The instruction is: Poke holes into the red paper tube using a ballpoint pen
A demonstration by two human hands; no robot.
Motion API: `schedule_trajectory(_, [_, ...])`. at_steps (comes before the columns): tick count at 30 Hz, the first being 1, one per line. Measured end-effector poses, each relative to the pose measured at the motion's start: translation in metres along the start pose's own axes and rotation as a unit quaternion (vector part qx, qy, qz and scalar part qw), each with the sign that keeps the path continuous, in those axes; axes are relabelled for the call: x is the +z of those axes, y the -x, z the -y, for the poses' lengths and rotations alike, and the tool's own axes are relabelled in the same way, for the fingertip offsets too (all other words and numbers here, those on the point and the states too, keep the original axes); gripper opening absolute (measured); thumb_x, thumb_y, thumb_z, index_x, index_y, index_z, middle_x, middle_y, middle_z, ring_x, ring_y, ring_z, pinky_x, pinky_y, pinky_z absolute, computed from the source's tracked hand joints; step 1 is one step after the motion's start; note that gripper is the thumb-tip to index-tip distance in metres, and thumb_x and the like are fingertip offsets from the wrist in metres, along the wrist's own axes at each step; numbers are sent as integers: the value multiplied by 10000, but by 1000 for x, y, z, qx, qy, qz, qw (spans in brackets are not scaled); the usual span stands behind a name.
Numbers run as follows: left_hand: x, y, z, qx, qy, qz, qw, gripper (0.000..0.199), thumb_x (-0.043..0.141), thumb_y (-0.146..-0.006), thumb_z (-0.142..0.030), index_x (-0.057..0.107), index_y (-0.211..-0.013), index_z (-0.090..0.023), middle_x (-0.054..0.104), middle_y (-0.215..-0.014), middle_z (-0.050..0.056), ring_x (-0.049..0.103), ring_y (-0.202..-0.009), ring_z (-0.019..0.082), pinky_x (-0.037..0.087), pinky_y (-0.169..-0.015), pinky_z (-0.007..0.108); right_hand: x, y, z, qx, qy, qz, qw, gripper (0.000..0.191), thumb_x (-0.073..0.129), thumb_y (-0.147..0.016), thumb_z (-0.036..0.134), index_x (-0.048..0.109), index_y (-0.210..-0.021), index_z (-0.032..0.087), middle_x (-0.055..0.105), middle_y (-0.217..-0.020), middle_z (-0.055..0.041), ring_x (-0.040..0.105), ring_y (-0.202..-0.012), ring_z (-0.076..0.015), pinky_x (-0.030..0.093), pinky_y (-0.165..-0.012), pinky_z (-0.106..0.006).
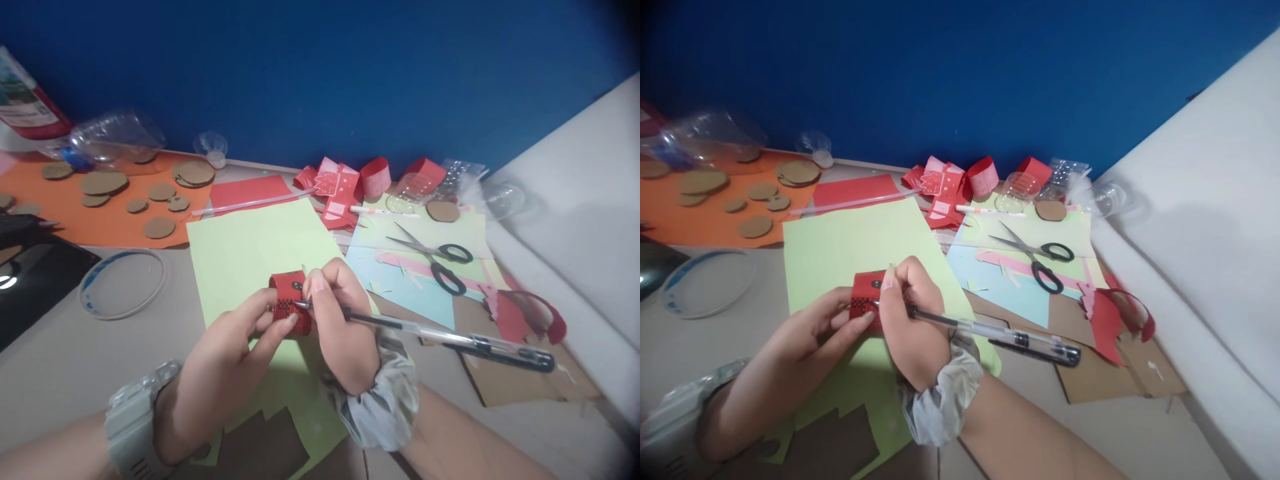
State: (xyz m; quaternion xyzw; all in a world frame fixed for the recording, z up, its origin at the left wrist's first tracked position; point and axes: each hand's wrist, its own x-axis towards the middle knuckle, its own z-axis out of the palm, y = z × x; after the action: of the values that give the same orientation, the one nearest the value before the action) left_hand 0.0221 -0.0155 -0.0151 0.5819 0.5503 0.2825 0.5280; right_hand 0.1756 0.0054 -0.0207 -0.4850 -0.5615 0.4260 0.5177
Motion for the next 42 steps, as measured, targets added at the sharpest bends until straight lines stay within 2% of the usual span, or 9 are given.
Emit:
schedule_trajectory(6, [0, 0, 0, 9, 2, 3, 1000, 241, 558, -1033, -416, 667, -1199, -281, 829, -1170, 9, 774, -1051, 207, 540, -878, 260, 1, 0, 1, 1, -2, -7, 1000, 310, 491, -1017, 264, 401, -721, 243, 371, -616, 76, 325, -531, -100, 310, -486, -238])
schedule_trajectory(13, [-1, 1, 0, 12, -15, 1, 1000, 214, 554, -1027, -413, 654, -1141, -261, 837, -1036, 3, 772, -1007, 218, 538, -832, 269, 1, 0, -3, 12, -34, -3, 999, 307, 524, -1015, 289, 417, -731, 242, 404, -636, 71, 381, -543, -103, 359, -504, -238])
schedule_trajectory(17, [0, 0, 1, 20, -14, 3, 1000, 225, 549, -1036, -412, 660, -1165, -265, 836, -1100, 9, 774, -1014, 210, 540, -838, 259, 1, 0, -3, -6, -20, -6, 1000, 284, 511, -1000, 217, 426, -730, 237, 413, -648, 69, 370, -560, -100, 349, -518, -233])
schedule_trajectory(21, [0, 0, 1, 20, -5, 5, 1000, 219, 559, -1034, -408, 667, -1172, -275, 837, -1143, 3, 774, -1051, 203, 541, -857, 246, 0, 1, -3, 5, -39, 2, 999, 293, 530, -1002, 243, 423, -729, 242, 389, -627, 77, 378, -541, -101, 356, -509, -238])
schedule_trajectory(25, [-1, 2, 1, 24, -8, 4, 1000, 225, 550, -1037, -404, 663, -1181, -273, 830, -1178, 12, 776, -1038, 201, 542, -872, 254, 1, 0, -2, -8, -30, -4, 1000, 276, 509, -997, 195, 434, -734, 237, 425, -649, 68, 380, -561, -100, 363, -536, -237])
schedule_trajectory(32, [-2, 1, 2, 13, -18, 4, 1000, 232, 549, -1040, -438, 661, -1165, -278, 839, -1149, 9, 775, -1057, 212, 548, -853, 251, 2, -1, -1, 9, -36, -11, 999, 318, 525, -1013, 259, 424, -712, 238, 393, -627, 67, 366, -552, -106, 343, -512, -241])
schedule_trajectory(36, [-1, 2, 3, 14, 7, 11, 1000, 248, 560, -1038, -453, 637, -1190, -273, 833, -1166, 8, 762, -1105, 208, 550, -919, 247, 1, 3, -4, 7, -52, -16, 999, 304, 519, -1023, 267, 443, -730, 235, 440, -660, 57, 381, -563, -107, 344, -535, -255])
schedule_trajectory(38, [-1, 1, 1, 15, 23, 16, 999, 260, 593, -1019, -453, 635, -1192, -264, 831, -1163, 11, 756, -1126, 216, 555, -939, 245, 1, 6, -6, 1, -70, -16, 997, 285, 517, -1027, 274, 455, -752, 237, 471, -680, 54, 388, -558, -106, 345, -536, -260])
schedule_trajectory(42, [-3, -2, -3, 2, -5, 15, 1000, 232, 602, -994, -435, 692, -1092, -245, 839, -1076, 20, 777, -1021, 240, 583, -886, 272, 1, 8, -7, -40, -68, 11, 997, 273, 508, -1026, 255, 444, -761, 238, 439, -665, 59, 361, -550, -105, 321, -529, -264])
